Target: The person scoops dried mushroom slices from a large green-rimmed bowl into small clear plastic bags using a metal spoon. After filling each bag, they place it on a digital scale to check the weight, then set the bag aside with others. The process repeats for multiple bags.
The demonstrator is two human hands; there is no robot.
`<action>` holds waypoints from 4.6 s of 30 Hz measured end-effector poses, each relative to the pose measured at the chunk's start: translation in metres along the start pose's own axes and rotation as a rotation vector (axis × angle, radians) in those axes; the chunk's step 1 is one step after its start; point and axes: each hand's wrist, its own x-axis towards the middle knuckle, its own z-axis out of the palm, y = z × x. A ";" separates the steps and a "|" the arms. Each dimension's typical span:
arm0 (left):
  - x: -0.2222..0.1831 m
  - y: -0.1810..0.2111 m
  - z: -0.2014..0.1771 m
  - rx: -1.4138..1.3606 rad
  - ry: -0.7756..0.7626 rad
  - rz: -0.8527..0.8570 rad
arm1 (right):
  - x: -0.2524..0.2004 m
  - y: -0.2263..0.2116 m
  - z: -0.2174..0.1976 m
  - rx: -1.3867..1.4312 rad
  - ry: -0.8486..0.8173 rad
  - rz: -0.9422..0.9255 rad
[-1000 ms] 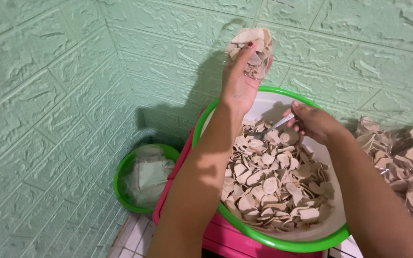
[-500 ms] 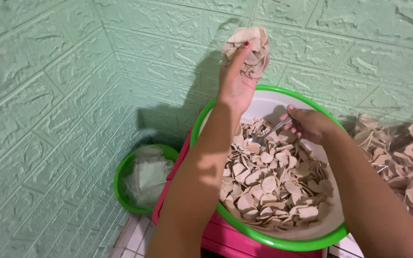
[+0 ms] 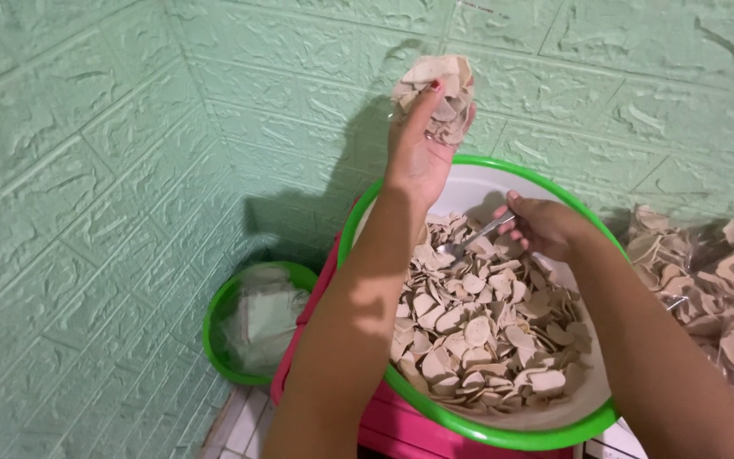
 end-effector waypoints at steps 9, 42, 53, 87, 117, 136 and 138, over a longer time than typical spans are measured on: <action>0.004 -0.002 -0.002 -0.003 0.038 -0.006 | -0.012 -0.010 0.012 -0.004 0.071 0.045; -0.002 0.004 0.001 0.008 -0.036 -0.011 | 0.011 0.003 -0.004 0.081 0.074 0.038; -0.006 0.013 0.012 0.169 0.144 -0.102 | -0.041 -0.033 0.010 0.339 0.117 -0.083; -0.025 -0.015 0.015 0.368 0.001 -0.707 | -0.131 -0.066 -0.006 0.549 0.820 -1.024; -0.029 -0.032 0.005 0.260 0.015 -0.297 | -0.117 -0.055 0.047 -0.207 0.428 -1.044; -0.051 0.003 0.035 0.826 -0.351 -0.417 | -0.091 -0.045 0.008 0.016 0.441 -1.017; -0.044 -0.002 0.025 0.915 -0.374 -0.484 | -0.101 -0.048 0.016 -0.040 0.508 -1.033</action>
